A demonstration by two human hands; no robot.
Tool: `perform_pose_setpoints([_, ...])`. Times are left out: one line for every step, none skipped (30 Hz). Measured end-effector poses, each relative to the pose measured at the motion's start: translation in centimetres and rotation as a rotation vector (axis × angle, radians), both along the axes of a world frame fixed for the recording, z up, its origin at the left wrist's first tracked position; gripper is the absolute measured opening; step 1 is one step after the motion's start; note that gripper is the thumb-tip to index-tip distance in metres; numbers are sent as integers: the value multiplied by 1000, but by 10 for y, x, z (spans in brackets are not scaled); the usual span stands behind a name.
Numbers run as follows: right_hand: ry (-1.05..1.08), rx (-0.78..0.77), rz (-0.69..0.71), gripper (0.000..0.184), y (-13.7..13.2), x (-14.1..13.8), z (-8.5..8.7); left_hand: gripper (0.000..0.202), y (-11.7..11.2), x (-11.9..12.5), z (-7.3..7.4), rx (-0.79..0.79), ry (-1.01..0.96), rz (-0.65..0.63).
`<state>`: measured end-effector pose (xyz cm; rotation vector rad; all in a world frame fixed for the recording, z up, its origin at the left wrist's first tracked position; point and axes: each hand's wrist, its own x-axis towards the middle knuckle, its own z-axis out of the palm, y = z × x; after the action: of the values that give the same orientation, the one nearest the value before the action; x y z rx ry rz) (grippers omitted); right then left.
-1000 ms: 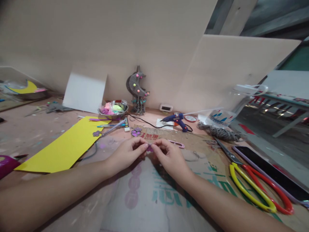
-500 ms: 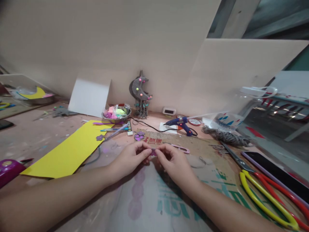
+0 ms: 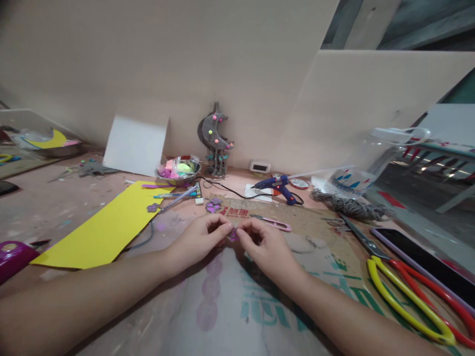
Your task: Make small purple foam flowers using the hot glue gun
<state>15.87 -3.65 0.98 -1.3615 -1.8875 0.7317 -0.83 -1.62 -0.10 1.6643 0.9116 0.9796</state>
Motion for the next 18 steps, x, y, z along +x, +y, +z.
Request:
perform_pose_setpoints([10, -6, 3, 21, 0, 0, 0, 23, 0, 0, 0, 5, 7, 5])
perform_pose_setpoints([20, -13, 8, 22, 0, 0, 0, 23, 0, 0, -1, 7, 15, 8])
perform_pose_setpoints([30, -22, 14, 23, 0, 0, 0, 24, 0, -1, -2, 5, 20, 10])
perform_pose_setpoints([40, -30, 19, 23, 0, 0, 0, 25, 0, -1, -3, -5, 18, 6])
perform_pose_setpoints([53, -38, 22, 24, 0, 0, 0, 26, 0, -1, -4, -20, 7, -4])
perform_pose_setpoints([69, -46, 22, 24, 0, 0, 0, 28, 1, 0, -5, -39, -16, -16])
perform_pose_setpoints([89, -53, 19, 24, -1, 0, 0, 30, 1, 0, -6, -58, -43, -25])
perform_pose_setpoints([109, -59, 12, 25, -1, 0, 0, 31, 2, 0, -6, -75, -66, -28])
perform_pose_setpoints([125, -61, 4, 25, -1, 1, 0, 31, 2, 1, -6, -84, -75, -26])
perform_pose_setpoints([135, -59, -8, 25, -1, 1, 0, 30, 2, 1, -6, -83, -66, -16])
perform_pose_setpoints([137, -57, -21, 24, -2, 1, 0, 28, 1, 1, -5, -73, -43, -2])
perform_pose_setpoints([133, -53, -33, 24, -2, 1, 0, 25, 0, 1, -4, -59, -11, 10])
perform_pose_setpoints([126, -47, -43, 24, -2, 2, 1, 22, -1, 2, -3, -45, 20, 16])
perform_pose_setpoints([117, -40, -52, 24, -2, 2, 1, 19, -2, 2, -1, -34, 40, 21])
perform_pose_setpoints([106, -31, -56, 25, -2, 2, 1, 18, -3, 1, 0, -27, 48, 25])
perform_pose_setpoints([99, -23, -59, 27, -2, 3, 2, 17, -3, 1, 1, -27, 49, 28])
perform_pose_setpoints([101, -23, -63, 29, -2, 3, 2, 16, -4, 1, 2, -29, 46, 31])
perform_pose_setpoints([109, -24, -74, 31, -2, 3, 2, 16, -4, 1, 3, -30, 42, 35])
